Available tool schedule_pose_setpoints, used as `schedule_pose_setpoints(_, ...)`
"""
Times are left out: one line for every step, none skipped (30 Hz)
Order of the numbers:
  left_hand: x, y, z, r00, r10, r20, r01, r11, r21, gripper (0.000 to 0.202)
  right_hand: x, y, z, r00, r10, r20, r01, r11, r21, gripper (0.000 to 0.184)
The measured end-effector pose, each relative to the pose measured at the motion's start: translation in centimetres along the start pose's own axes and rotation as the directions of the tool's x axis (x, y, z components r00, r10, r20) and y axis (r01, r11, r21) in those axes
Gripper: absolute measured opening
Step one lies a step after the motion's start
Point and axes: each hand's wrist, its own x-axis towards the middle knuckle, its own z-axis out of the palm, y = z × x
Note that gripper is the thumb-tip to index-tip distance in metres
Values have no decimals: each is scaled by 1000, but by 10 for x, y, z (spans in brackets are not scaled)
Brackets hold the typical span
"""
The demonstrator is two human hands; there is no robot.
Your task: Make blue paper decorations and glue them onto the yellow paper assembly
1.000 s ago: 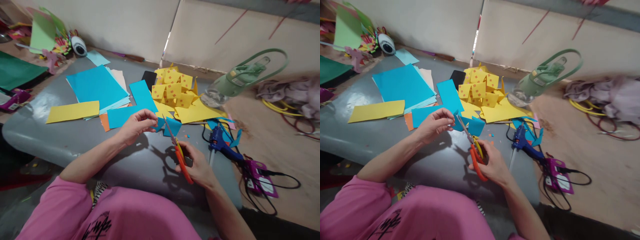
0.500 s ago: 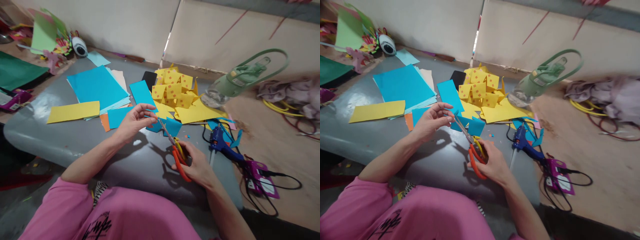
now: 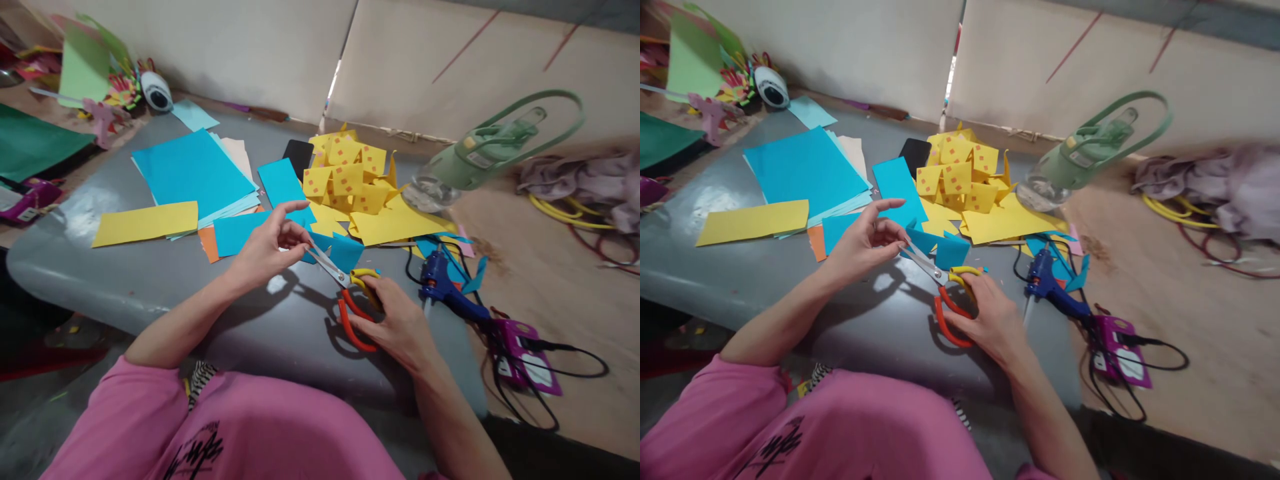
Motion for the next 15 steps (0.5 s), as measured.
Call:
schedule_pose_setpoints(0, 0, 0, 1000, 3, 5, -3, 1000, 8, 57, 0, 0, 0, 1000, -2, 2, 2, 1000, 1, 48)
schedule_pose_setpoints(0, -1, 0, 1000, 7, 6, -7, 1000, 13, 58, 0, 0, 0, 1000, -2, 5, 2, 1000, 1, 48)
schedule_pose_setpoints(0, -1, 0, 1000, 12, 6, -12, 1000, 14, 59, -1, 1, 0, 1000, -2, 8, 2, 1000, 0, 47)
schedule_pose_setpoints(1, -1, 0, 1000, 14, 4, -14, 1000, 11, 59, 0, 1, 0, 1000, -1, 9, 1, 1000, 1, 47)
schedule_pose_setpoints(1, 0, 1, 1000, 11, 2, -12, 1000, 4, 59, 0, 0, 0, 1000, 1, 6, -1, 1000, 6, 47)
schedule_pose_setpoints(1, 0, 1, 1000, 1, -3, -1, 1000, -10, 59, 1, 0, 0, 1000, 5, 5, -5, 1000, 18, 46)
schedule_pose_setpoints(2, 2, 1, 1000, -18, -6, 18, 999, -29, 58, 2, -2, -1, 1000, 16, 9, -17, 999, 40, 45)
schedule_pose_setpoints(3, 3, 2, 999, -47, -6, 46, 998, -51, 58, 3, -3, -2, 999, 34, 19, -35, 997, 69, 44)
schedule_pose_setpoints(3, 4, 1, 997, -83, -2, 82, 993, -79, 57, 5, -5, -4, 997, 60, 39, -63, 992, 107, 43)
schedule_pose_setpoints(4, 6, 1, 992, -124, 7, 124, 986, -113, 56, 6, -7, -6, 993, 90, 70, -100, 983, 154, 43)
schedule_pose_setpoints(5, 7, 0, 986, -167, 23, 169, 973, -155, 53, 7, -9, -9, 985, 123, 121, -146, 967, 210, 43)
schedule_pose_setpoints(6, 8, -1, 977, -210, 48, 215, 955, -203, 50, 8, -11, -12, 971, 149, 189, -199, 939, 282, 45)
schedule_pose_setpoints(6, 8, -2, 965, -249, 80, 261, 931, -253, 46, 8, -14, -16, 950, 161, 267, -255, 894, 369, 47)
schedule_pose_setpoints(7, 8, -3, 953, -282, 111, 302, 904, -303, 42, 7, -16, -19, 924, 144, 354, -306, 834, 459, 50)
schedule_pose_setpoints(8, 7, -5, 942, -307, 138, 337, 875, -347, 38, 5, -18, -22, 901, 112, 419, -343, 774, 532, 54)
